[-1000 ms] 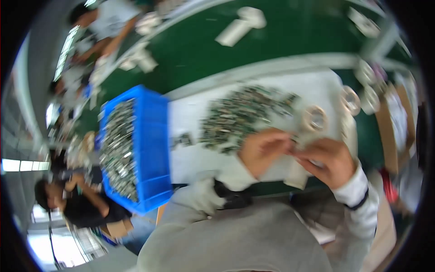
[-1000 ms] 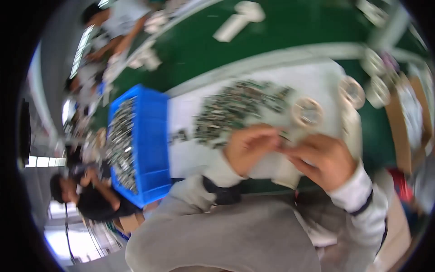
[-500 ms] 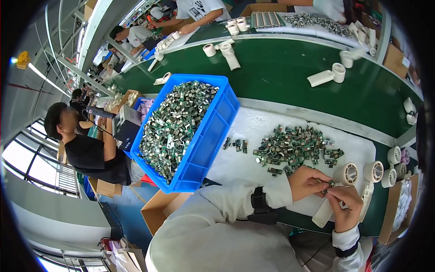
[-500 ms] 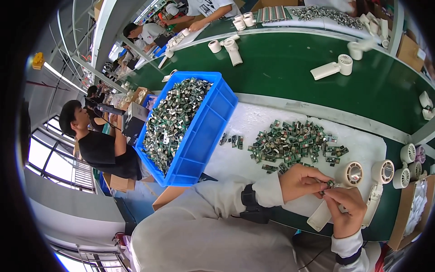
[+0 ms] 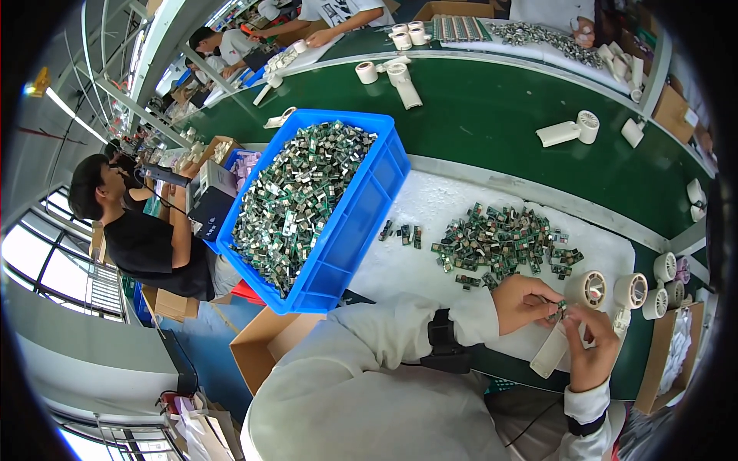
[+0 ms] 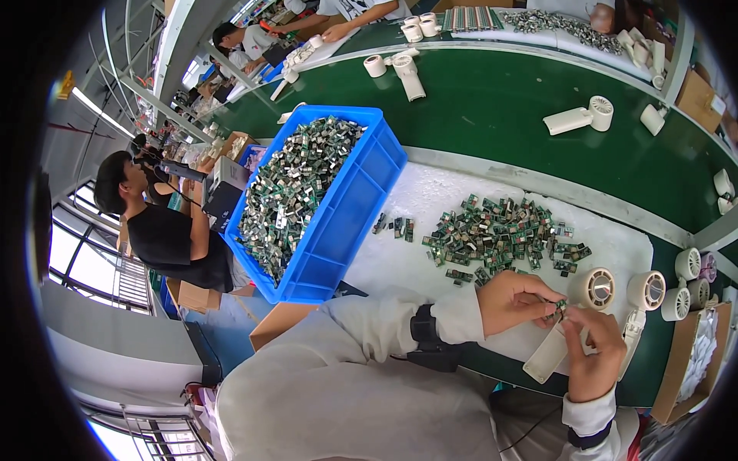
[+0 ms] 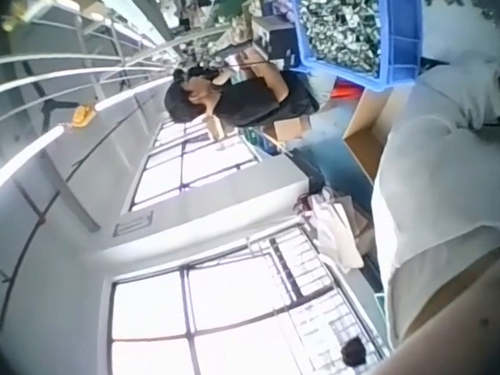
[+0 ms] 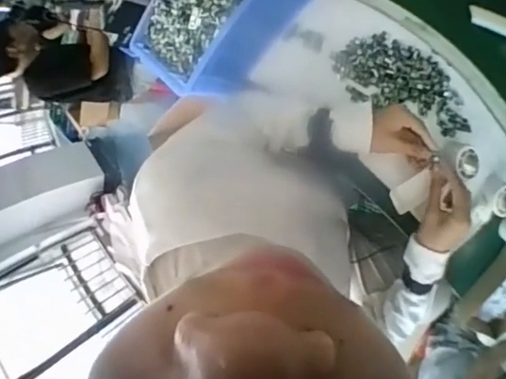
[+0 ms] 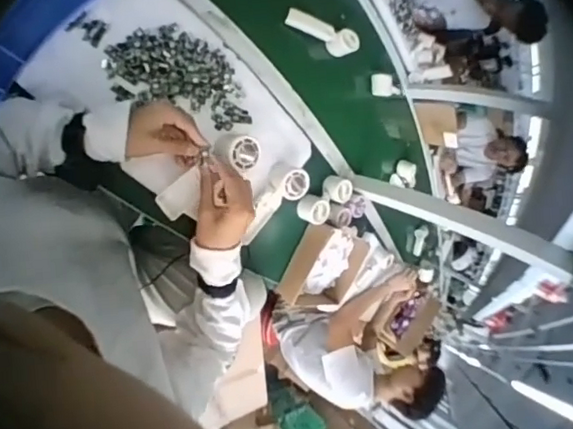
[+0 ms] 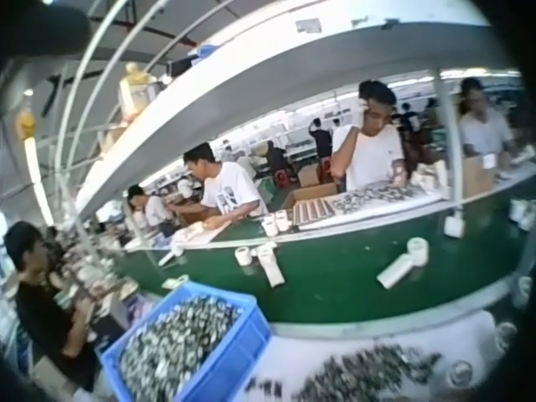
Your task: The person picks up a circuit board and a fan housing, connects a wire to the board, and places the board into the housing. After moving a blue bin of circuit boards, the person continues the assembly process and then gestures with a hand.
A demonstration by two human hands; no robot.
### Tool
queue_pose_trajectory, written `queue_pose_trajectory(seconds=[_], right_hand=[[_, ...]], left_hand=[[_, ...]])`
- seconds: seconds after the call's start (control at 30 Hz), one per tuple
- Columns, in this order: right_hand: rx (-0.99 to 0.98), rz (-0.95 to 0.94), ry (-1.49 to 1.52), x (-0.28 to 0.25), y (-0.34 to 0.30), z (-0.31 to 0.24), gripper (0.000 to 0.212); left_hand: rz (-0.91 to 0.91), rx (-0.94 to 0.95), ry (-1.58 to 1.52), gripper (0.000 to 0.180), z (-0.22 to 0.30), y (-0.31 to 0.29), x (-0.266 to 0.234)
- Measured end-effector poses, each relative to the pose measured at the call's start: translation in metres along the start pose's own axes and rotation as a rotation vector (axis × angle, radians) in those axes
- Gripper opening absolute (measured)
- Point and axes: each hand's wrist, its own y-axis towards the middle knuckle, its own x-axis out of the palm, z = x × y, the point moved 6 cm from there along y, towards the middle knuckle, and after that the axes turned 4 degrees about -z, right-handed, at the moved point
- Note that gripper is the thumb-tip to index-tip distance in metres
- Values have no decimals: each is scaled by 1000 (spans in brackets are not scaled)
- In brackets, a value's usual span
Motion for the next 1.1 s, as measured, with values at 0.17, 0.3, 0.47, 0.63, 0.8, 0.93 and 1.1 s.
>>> queue_pose_trajectory(seconds=[0.17, 0.3, 0.47, 0.63, 0.8, 0.93, 1.1], right_hand=[[77, 89, 78, -7, -2, 25, 35], [150, -119, 319, 15, 16, 25, 32], [92, -52, 353, 9, 9, 27, 33], [118, -3, 339, 9, 7, 19, 38], [91, 17, 296, 11, 6, 20, 38], [43, 64, 293, 12, 6, 21, 32], [24, 91, 226, 10, 7, 19, 29]], left_hand=[[-45, 6, 149, 22, -4, 9, 1], [31, 46, 242, 21, 7, 2, -23], [29, -36, 133, 25, 14, 3, -8], [12, -26, 191, 26, 14, 3, -7], [1, 31, 275, 24, 16, 0, -3], [22, 27, 249, 23, 19, 0, -3], [23, 6, 227, 22, 19, 2, -4]])
